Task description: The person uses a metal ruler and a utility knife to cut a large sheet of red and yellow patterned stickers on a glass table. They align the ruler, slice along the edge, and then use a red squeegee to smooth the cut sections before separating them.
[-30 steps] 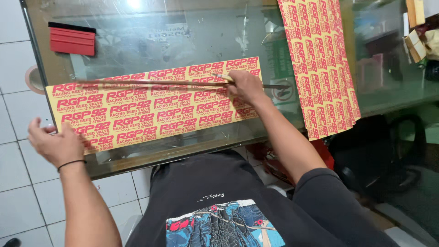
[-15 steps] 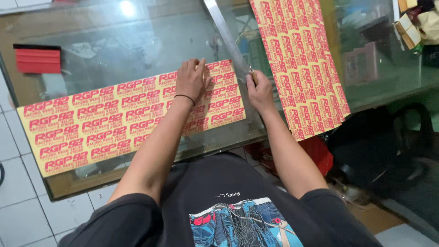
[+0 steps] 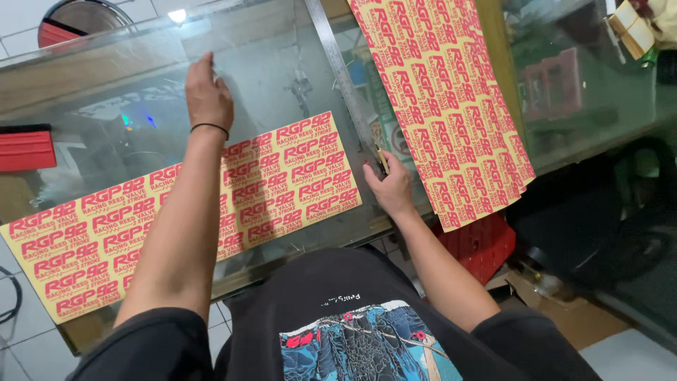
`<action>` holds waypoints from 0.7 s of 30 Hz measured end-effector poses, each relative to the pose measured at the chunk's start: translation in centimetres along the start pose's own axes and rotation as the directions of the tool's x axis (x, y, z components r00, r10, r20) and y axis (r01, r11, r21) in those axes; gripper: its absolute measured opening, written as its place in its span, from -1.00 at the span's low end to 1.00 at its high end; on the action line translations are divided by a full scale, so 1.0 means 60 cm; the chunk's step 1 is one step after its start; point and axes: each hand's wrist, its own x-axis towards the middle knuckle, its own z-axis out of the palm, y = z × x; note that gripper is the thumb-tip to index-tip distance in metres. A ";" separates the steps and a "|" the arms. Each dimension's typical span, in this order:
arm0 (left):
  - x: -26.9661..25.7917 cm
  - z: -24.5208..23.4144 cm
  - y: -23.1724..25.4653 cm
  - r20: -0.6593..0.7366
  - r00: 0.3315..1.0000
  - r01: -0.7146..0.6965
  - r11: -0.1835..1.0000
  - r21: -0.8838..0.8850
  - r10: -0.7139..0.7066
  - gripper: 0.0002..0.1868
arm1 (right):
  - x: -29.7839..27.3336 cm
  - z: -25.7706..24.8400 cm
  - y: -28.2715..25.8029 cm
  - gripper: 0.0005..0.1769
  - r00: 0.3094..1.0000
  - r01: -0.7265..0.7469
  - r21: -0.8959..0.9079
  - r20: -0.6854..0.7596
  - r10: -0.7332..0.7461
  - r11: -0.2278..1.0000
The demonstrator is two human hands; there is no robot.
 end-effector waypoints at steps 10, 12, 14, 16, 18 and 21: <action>-0.147 0.013 0.103 0.081 0.991 -0.119 0.975 0.189 0.105 -0.83 | -0.028 0.024 -0.067 -0.56 0.970 -0.214 -0.076 0.105 0.221 0.974; -0.178 0.001 0.153 0.176 0.982 -0.117 0.958 0.262 0.072 -0.48 | -0.011 0.019 -0.068 -0.57 0.949 -0.260 -0.012 0.179 0.258 0.966; -0.174 -0.008 0.154 0.200 0.978 -0.107 0.969 0.224 0.062 -0.46 | 0.011 0.021 -0.044 -0.54 0.947 -0.221 -0.047 0.228 0.226 0.974; -0.170 -0.022 0.153 0.227 0.972 -0.094 0.979 0.182 0.051 -0.44 | 0.012 0.007 -0.046 -0.50 0.940 -0.183 -0.087 0.277 0.200 0.979; -0.153 -0.045 0.146 0.342 0.937 -0.090 0.995 0.035 0.073 -0.49 | 0.001 -0.017 -0.080 -0.56 0.940 -0.156 -0.021 0.304 0.155 0.988; -0.083 -0.181 0.212 0.713 0.683 0.220 0.976 0.004 -0.157 -0.36 | -0.004 -0.061 -0.146 -0.54 0.936 -0.104 0.038 0.343 0.084 0.994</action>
